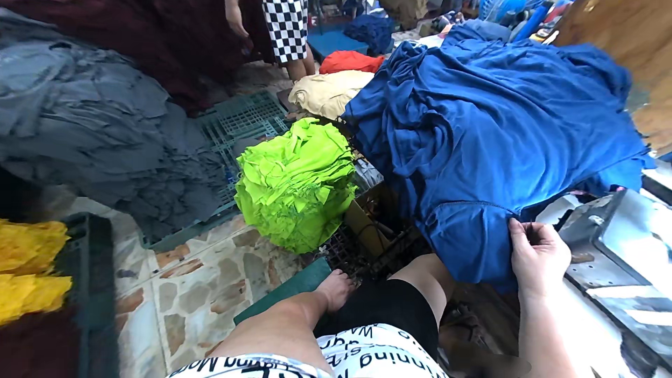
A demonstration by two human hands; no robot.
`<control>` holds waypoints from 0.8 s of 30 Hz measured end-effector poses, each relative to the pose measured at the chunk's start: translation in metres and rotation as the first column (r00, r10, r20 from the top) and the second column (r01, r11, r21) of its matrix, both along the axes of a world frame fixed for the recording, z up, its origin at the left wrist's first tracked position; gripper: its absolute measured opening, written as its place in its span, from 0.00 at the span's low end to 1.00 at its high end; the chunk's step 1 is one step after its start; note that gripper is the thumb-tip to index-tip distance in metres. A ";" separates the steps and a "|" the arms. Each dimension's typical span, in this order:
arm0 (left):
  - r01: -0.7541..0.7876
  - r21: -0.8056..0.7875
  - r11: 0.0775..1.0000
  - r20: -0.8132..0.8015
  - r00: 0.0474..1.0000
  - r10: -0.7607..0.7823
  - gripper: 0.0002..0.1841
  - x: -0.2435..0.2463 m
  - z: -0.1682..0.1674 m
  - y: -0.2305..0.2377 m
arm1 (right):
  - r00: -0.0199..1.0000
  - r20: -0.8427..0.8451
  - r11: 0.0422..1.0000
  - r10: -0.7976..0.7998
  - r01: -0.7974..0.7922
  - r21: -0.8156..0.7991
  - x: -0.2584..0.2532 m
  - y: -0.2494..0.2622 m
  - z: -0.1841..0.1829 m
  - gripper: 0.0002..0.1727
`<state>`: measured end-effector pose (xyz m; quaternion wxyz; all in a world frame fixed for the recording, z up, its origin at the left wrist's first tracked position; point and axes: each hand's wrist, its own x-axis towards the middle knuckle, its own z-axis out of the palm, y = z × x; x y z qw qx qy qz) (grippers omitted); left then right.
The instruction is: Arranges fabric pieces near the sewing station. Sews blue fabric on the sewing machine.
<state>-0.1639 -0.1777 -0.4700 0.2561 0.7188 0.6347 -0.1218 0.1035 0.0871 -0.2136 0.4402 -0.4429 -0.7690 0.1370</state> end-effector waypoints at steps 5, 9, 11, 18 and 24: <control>-0.006 -0.008 1.000 0.002 1.000 0.006 0.19 0.000 0.002 0.000 | 1.000 -0.005 1.000 0.001 -0.001 -0.003 0.000 0.001 -0.001 0.17; -0.014 0.000 1.000 0.002 1.000 0.014 0.19 -0.001 0.001 0.000 | 1.000 0.009 1.000 0.002 -0.002 -0.009 -0.001 0.000 0.000 0.18; -0.009 0.007 1.000 0.000 1.000 0.009 0.20 -0.002 -0.001 -0.001 | 1.000 0.004 1.000 0.003 -0.002 -0.008 -0.002 0.000 0.000 0.18; -0.070 0.003 0.998 0.159 0.985 0.069 0.19 -0.008 0.006 0.004 | 1.000 0.016 1.000 0.019 -0.019 0.003 -0.001 0.002 -0.001 0.18; -0.850 0.214 0.481 0.391 0.526 0.755 0.21 -0.110 0.084 0.023 | 0.999 0.032 1.000 0.031 -0.031 0.005 0.001 0.003 -0.002 0.20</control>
